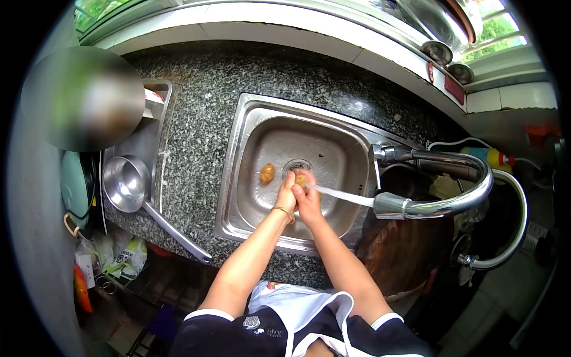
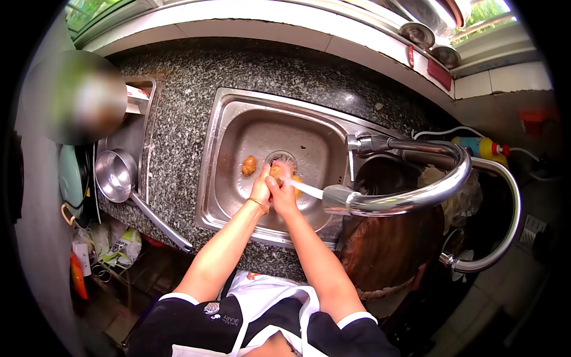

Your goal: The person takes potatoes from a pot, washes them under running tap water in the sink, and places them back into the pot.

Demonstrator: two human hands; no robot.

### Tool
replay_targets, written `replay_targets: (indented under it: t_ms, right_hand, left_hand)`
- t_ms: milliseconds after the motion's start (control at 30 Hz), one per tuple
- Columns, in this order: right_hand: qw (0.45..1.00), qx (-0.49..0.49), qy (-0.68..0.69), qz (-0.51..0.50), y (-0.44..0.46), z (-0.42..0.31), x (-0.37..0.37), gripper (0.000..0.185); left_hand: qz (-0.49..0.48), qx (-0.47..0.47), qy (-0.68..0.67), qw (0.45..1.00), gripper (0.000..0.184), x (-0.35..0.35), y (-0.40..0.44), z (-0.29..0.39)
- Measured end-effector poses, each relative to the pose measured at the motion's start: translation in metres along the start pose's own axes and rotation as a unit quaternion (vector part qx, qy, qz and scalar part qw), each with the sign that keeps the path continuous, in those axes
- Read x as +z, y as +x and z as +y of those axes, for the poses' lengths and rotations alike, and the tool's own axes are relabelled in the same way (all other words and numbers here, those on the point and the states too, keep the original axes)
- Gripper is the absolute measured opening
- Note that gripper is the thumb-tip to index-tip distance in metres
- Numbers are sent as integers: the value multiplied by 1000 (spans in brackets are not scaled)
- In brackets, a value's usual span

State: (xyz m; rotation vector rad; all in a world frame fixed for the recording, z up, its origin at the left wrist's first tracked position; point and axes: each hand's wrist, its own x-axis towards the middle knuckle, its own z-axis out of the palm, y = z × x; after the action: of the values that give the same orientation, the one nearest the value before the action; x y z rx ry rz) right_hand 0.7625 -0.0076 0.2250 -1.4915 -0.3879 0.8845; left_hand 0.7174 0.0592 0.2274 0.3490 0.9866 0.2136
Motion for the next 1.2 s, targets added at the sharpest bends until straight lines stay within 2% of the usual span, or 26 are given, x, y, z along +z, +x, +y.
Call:
replay_targets:
  t_ms: [33, 67, 100, 167, 200, 233, 333, 367, 400, 500, 533, 567, 633, 667, 700, 767, 800, 833, 900, 933, 1000, 1033, 1067, 1100, 1133, 1200]
  right_hand:
    - [999, 10, 45, 28, 2, -5, 6, 39]
    - [992, 60, 53, 102, 7, -16, 12, 26]
    - [992, 61, 50, 102, 10, -11, 7, 26]
    - [932, 214, 251, 152, 16, -3, -6, 24]
    - [919, 227, 275, 168, 15, -6, -2, 26]
    - [920, 228, 272, 168, 13, 0, -4, 26]
    - [905, 240, 328, 123, 3, 11, -1, 21]
    - [923, 178, 306, 153, -5, -5, 19, 22]
    - [935, 114, 281, 181, -9, -13, 29, 25]
    - [952, 124, 231, 158, -5, 0, 20, 27]
    - [963, 132, 142, 187, 0, 10, 17, 20]
    - [962, 133, 143, 190, 7, 11, 15, 20]
    - [894, 267, 291, 212, 23, 10, 8, 22]
    - [870, 326, 333, 163, 28, 6, 0, 31]
    - [870, 326, 333, 161, 30, 13, -6, 31]
    - [859, 333, 371, 114, 38, 21, -11, 31]
    - [882, 301, 356, 71, 32, 16, -11, 33]
    - [881, 303, 357, 71, 28, 13, -8, 33]
    - [923, 207, 317, 71, 20, 9, 1, 35]
    - [923, 209, 316, 71, 12, 13, 2, 35]
    - [987, 123, 98, 21, -2, 14, 5, 35]
    - [988, 122, 96, 19, -6, 14, 5, 35]
    - [990, 112, 68, 47, -10, 3, 9, 35]
    - [991, 102, 40, 75, -13, -3, 11, 34]
    - [995, 56, 4, 86, -8, 28, 3, 25]
    - [989, 91, 40, 111, 6, 19, -1, 20]
  left_hand:
    - [0, 0, -5, 1000, 31, 2, -3, -4]
    - [11, 23, 0, 1000, 29, 6, -10, -8]
    - [21, 45, 6, 999, 29, 7, -15, -11]
    - [-15, 38, 58, 997, 35, -10, -6, -19]
    - [-17, 74, 155, 985, 37, -10, -5, -18]
    - [-17, 108, 249, 962, 39, -10, -5, -18]
    - [32, 107, 277, 955, 30, -3, 1, -2]
    - [54, 105, 293, 949, 30, -1, 4, 1]
    - [53, 143, 190, 970, 35, -2, 12, -4]
    - [46, 191, 211, 958, 42, -3, 3, -8]
    - [44, 204, 230, 951, 37, -7, 4, -14]
    - [44, 202, 232, 951, 37, -8, 1, -16]
    - [77, 272, 390, 876, 36, -10, -2, -18]
    - [26, 262, 428, 865, 30, -6, -15, -9]
    - [28, 263, 427, 865, 30, -8, -16, -11]
    - [-35, 399, 406, 822, 25, -12, -14, -14]
    - [-35, 347, 438, 829, 29, -15, -16, -16]
    - [-33, 346, 439, 829, 29, -16, -15, -19]
    - [11, 330, 402, 854, 27, -9, -19, -18]
    - [12, 328, 402, 855, 27, -12, -15, -18]
    - [71, 140, 320, 934, 31, -15, -2, -8]
    - [72, 142, 318, 935, 31, -11, 3, -7]
    - [67, 50, 127, 988, 37, -1, 3, -3]
    - [60, -43, -70, 995, 43, 3, 1, -2]
    - [51, -82, -131, 987, 40, -8, 11, -13]
    - [45, -74, -183, 979, 36, 3, 2, -13]
